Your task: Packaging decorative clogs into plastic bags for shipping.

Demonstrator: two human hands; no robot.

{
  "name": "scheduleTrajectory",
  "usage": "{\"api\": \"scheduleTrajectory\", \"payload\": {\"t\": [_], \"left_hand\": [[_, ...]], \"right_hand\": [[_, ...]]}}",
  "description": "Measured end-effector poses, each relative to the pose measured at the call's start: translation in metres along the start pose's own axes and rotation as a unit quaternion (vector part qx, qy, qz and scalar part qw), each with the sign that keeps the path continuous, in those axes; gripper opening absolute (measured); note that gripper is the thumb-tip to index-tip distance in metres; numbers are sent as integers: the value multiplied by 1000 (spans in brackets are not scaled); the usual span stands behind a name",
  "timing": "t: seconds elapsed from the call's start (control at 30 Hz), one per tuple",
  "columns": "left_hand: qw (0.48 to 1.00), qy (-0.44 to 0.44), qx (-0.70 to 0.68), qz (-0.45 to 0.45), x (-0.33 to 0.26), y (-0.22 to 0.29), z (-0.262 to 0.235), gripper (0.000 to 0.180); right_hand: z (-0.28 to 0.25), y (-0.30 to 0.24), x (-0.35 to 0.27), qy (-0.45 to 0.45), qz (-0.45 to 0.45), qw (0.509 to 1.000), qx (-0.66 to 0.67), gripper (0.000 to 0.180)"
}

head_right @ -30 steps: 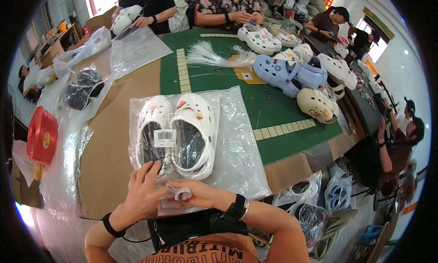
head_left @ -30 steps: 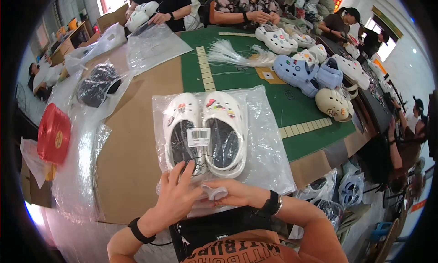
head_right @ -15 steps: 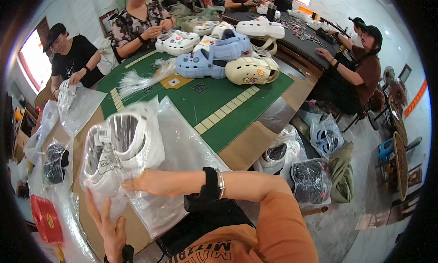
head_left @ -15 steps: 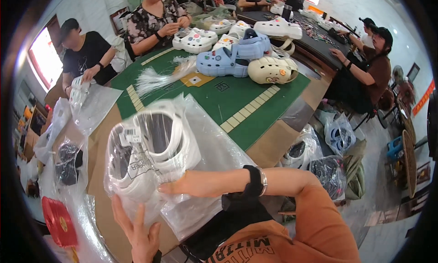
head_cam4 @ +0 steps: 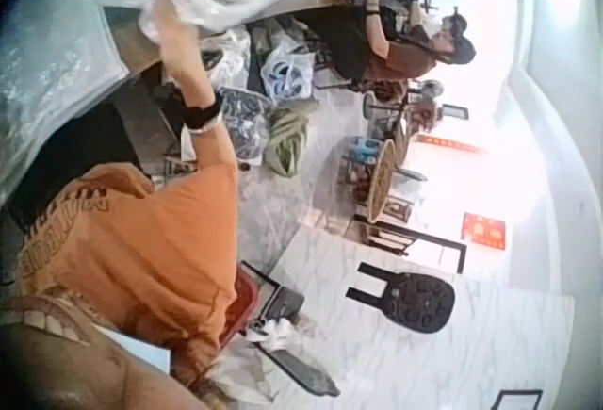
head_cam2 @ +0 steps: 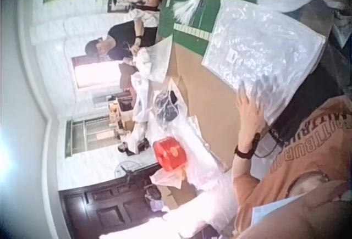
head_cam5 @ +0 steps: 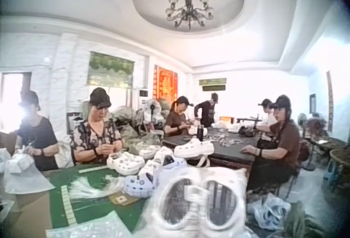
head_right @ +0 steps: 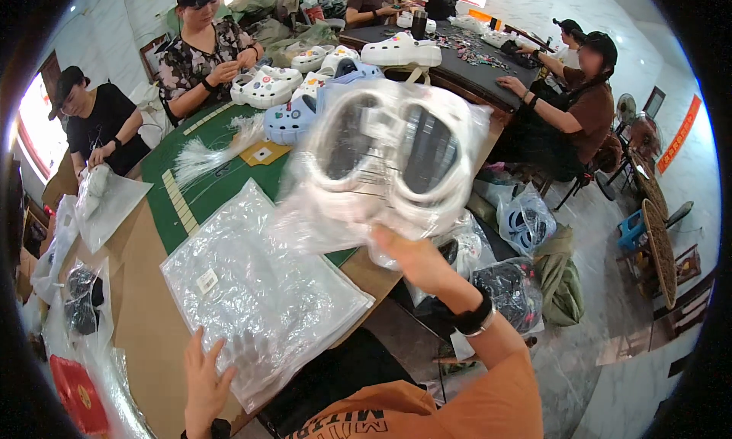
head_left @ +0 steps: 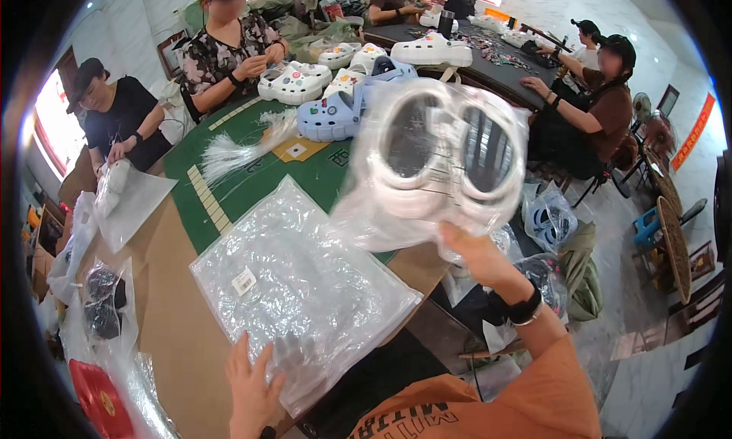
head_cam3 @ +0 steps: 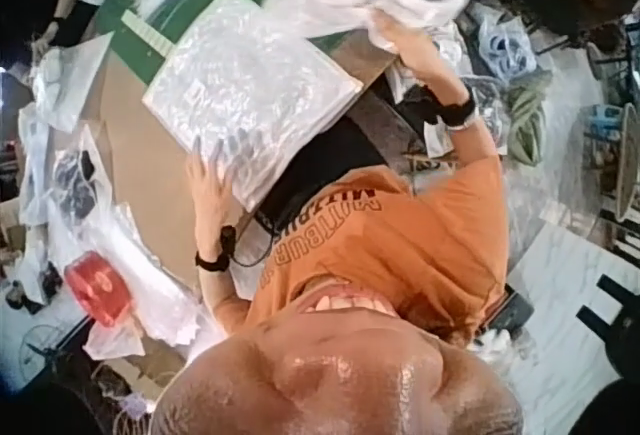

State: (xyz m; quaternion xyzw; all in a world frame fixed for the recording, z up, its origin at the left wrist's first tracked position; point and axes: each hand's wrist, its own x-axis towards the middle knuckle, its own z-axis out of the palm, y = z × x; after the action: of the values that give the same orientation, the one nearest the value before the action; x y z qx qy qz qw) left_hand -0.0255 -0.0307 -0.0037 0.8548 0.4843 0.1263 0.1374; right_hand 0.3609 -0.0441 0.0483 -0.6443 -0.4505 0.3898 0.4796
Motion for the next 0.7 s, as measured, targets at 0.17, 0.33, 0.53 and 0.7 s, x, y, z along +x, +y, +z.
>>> {"api": "scheduleTrajectory", "payload": {"t": [0.17,0.33,0.53,0.7], "left_hand": [[985,-110,43,123,23,17,22,50],[972,-172,26,159,34,12,36,49],[962,-199,17,186,47,21,41,55],[966,-199,21,161,40,25,40,43]], "right_hand": [[-58,44,-28,134,18,991,19,46],[-87,66,-43,148,44,986,61,43],[-118,105,-42,189,58,971,133,48],[-177,107,-32,233,91,968,21,55]]}}
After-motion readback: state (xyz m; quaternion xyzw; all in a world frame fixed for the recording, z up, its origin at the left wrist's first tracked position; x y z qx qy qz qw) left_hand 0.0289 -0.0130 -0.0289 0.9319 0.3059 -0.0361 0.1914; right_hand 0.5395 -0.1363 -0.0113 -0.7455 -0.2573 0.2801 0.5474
